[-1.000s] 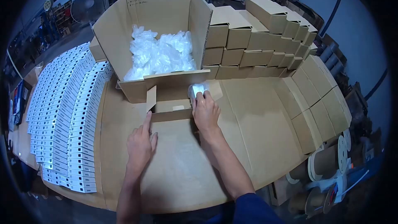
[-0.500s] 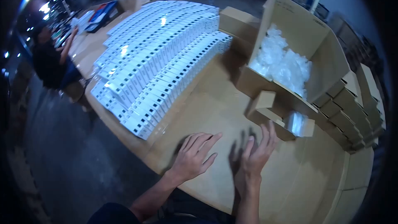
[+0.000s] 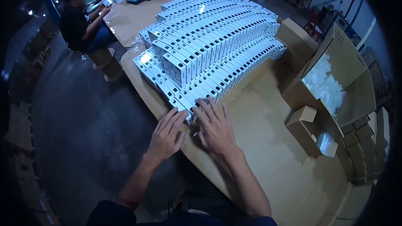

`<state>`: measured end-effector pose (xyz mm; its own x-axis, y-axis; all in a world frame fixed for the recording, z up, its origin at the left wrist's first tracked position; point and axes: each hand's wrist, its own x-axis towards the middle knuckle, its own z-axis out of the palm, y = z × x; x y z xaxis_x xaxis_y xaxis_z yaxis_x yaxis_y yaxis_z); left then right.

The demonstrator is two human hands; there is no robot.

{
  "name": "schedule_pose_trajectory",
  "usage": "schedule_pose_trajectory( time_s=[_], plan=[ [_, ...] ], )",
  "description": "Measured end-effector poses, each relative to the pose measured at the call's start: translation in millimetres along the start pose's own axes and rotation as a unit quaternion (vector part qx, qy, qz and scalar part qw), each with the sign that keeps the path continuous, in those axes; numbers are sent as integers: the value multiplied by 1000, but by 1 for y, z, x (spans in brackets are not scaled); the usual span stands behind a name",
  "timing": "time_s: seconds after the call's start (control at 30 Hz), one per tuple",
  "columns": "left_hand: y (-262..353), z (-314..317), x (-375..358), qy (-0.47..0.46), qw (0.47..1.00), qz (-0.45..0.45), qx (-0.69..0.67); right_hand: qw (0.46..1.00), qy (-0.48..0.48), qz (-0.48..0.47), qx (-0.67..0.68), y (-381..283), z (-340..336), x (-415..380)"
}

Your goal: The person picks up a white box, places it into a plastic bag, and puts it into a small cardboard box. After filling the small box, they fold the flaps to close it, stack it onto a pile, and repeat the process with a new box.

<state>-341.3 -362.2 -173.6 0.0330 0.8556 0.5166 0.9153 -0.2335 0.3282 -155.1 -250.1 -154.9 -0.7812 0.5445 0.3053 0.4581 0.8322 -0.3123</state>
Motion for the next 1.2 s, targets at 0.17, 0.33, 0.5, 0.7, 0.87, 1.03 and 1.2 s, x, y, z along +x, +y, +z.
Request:
schedule_pose_trajectory(
  time_s=[0.17, 0.33, 0.5, 0.7, 0.87, 1.03, 1.2],
  plan=[
    [-7, 4, -3, 45, 999, -9, -26, 1000, -9, 4, -13, 2, 10, 0],
    [-21, -1, -4, 50, 999, 7, 5, 1000, -1, 1, -16, 4, 17, 0],
    [-5, -22, -20, 52, 997, 4, 56, 999, 12, 26, 18, 0, 8, -5],
    [45, -5, -35, 121, 990, 35, -67, 949, 62, 166, 260, 1, -52, -61],
    [93, 41, 15, 125, 962, 128, -207, 821, 29, 281, 495, 17, -106, -112],
    [154, 71, 105, 90, 927, 240, -273, 800, 172, 208, 535, 57, -137, -145],
    [211, 73, 229, -59, 880, 266, -389, 817, 318, 289, 383, 108, -197, -170]
  ],
)
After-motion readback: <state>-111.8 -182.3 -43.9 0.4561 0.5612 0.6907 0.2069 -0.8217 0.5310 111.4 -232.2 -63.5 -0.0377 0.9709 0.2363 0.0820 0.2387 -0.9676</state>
